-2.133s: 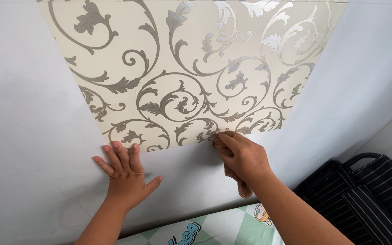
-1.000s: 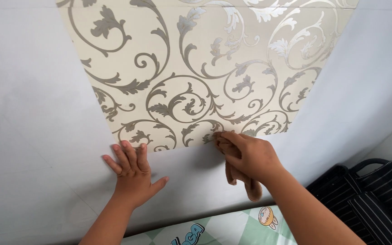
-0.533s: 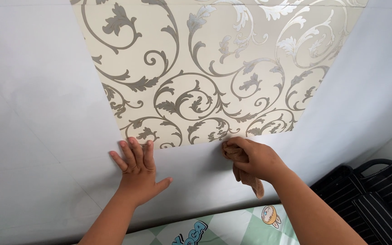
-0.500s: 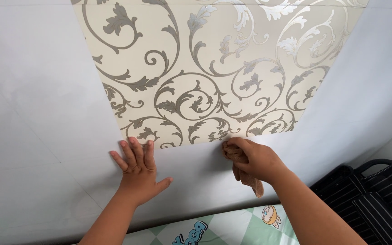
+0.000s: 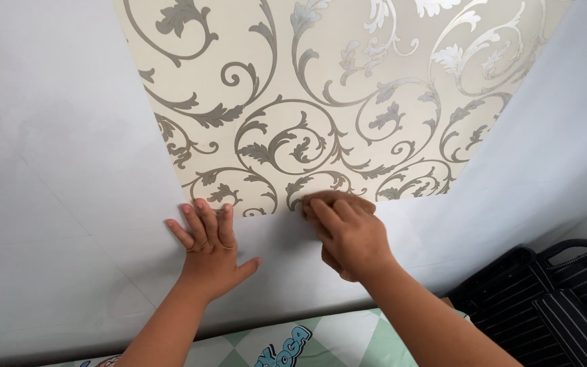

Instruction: Smoothing and cleaning a piece of patterned wallpaper on a wall using a cloth and a spray bottle to remove bubbles and ensure adhesion.

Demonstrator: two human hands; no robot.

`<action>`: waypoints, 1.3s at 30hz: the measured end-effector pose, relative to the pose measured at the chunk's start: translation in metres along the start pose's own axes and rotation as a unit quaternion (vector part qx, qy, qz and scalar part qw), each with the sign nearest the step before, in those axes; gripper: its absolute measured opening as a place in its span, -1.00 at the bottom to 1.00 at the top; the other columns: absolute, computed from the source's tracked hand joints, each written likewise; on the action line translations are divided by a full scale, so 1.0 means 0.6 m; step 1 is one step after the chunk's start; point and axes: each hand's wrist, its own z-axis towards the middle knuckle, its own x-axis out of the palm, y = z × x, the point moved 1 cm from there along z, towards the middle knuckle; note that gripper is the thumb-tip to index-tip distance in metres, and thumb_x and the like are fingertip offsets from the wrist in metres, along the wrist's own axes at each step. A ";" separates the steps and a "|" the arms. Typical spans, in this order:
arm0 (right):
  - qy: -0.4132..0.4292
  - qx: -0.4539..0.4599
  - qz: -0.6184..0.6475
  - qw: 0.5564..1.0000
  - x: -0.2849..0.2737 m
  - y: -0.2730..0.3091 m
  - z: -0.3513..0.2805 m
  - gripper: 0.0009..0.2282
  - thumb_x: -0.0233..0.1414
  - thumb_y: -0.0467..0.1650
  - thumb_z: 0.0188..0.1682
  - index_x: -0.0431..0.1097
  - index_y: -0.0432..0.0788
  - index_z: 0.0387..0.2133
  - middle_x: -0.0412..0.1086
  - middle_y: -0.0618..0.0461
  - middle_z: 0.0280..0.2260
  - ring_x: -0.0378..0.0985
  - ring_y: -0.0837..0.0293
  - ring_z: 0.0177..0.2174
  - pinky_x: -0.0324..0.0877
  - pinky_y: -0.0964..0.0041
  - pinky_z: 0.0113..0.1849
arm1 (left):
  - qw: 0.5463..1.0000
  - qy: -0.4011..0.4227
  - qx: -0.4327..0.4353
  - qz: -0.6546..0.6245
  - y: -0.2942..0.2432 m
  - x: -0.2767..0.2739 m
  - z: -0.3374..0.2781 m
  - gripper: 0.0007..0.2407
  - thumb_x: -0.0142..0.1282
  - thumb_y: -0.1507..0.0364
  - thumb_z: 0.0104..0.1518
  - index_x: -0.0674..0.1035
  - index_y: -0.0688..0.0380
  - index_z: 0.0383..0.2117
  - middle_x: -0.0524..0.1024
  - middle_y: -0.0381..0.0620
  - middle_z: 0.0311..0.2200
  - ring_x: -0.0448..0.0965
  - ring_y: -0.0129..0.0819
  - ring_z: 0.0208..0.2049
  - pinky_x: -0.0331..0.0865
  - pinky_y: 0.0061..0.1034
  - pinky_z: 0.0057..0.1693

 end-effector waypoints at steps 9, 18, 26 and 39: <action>0.057 0.000 -0.033 0.998 -0.005 0.029 -0.011 -0.75 0.07 -0.18 0.08 0.46 0.25 0.01 0.35 0.21 -0.42 0.60 0.11 -0.46 0.54 0.22 -0.48 | 1.000 -0.019 0.010 -0.003 0.000 -0.006 -0.002 0.22 0.24 -0.24 -0.09 -0.33 0.26 0.48 -0.79 0.59 0.41 -0.99 0.58 0.35 -0.94 0.60 0.23; 0.110 0.027 0.023 0.993 -0.005 0.013 -0.004 -0.69 0.07 -0.20 0.05 0.43 0.08 0.04 0.58 0.10 -0.19 0.74 0.08 -0.39 0.64 0.26 -0.43 | 1.000 -0.027 0.009 -0.007 -0.001 -0.002 0.000 0.21 0.21 -0.26 -0.08 -0.33 0.23 0.48 -0.79 0.56 0.42 -0.98 0.55 0.37 -0.92 0.59 0.25; 0.030 -0.009 -0.005 0.999 0.077 0.011 -0.020 -0.79 0.10 -0.27 0.04 0.49 0.09 -0.07 0.38 0.14 -0.48 0.58 0.08 -0.58 0.53 0.23 -0.52 | 0.999 -0.037 0.003 0.001 0.004 0.009 0.001 0.18 0.14 -0.30 -0.05 -0.29 0.23 0.48 -0.80 0.55 0.41 -0.98 0.55 0.36 -0.91 0.62 0.25; 0.154 0.096 0.002 0.983 -0.026 0.014 0.020 -0.62 0.12 -0.12 -0.04 0.39 0.15 0.04 0.57 0.11 -0.27 0.74 -0.01 -0.37 0.64 0.07 -0.37 | 1.000 -0.029 -0.002 0.011 0.002 0.010 0.002 0.18 0.16 -0.29 -0.06 -0.32 0.22 0.48 -0.80 0.54 0.41 -0.98 0.55 0.36 -0.91 0.63 0.25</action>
